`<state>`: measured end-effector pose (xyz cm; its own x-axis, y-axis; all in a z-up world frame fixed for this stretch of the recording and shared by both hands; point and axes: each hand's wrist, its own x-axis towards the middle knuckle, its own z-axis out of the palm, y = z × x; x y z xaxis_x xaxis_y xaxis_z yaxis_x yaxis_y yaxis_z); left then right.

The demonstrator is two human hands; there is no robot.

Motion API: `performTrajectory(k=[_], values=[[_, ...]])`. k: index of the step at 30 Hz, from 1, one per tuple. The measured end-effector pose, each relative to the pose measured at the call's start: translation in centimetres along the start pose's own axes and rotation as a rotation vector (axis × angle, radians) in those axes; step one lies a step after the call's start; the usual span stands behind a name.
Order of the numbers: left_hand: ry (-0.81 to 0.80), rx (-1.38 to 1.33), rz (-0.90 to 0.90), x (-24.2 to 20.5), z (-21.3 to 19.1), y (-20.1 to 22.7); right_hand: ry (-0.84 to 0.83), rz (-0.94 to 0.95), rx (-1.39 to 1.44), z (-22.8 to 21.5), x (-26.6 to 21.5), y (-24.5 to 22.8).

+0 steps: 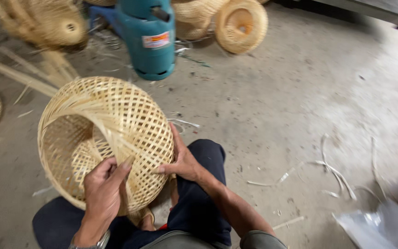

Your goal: The person weaves thin bamboo strips into a large basket structure, using their hands to interlace the material and shape the rim.

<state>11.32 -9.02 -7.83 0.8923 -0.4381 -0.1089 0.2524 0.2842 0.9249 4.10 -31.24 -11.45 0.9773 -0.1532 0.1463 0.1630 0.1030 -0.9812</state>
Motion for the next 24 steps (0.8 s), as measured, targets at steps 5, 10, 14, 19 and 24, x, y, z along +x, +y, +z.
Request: performTrajectory(k=[5, 10, 14, 19, 24], values=[[0.181, 0.009, 0.184, 1.5, 1.5, 2.1, -0.083, -0.015, 0.03, 0.3, 5.0, 0.1], [0.213, 0.128, 0.292, 2.1, 3.6, 3.3, -0.023, -0.074, 0.161, 1.3, 7.2, 0.9], [0.137, 0.114, 0.266, 2.0, 4.1, 2.7, -0.086, 0.024, 0.426, 1.9, 6.7, 2.2], [0.145, 0.132, 0.368, 1.2, 3.8, 2.0, -0.157, 0.003, 0.44, 2.1, 6.6, 1.8], [0.24, 0.002, 0.452, 1.0, 3.4, 0.9, 0.025, -0.061, 0.154, 2.7, 6.5, 2.4]])
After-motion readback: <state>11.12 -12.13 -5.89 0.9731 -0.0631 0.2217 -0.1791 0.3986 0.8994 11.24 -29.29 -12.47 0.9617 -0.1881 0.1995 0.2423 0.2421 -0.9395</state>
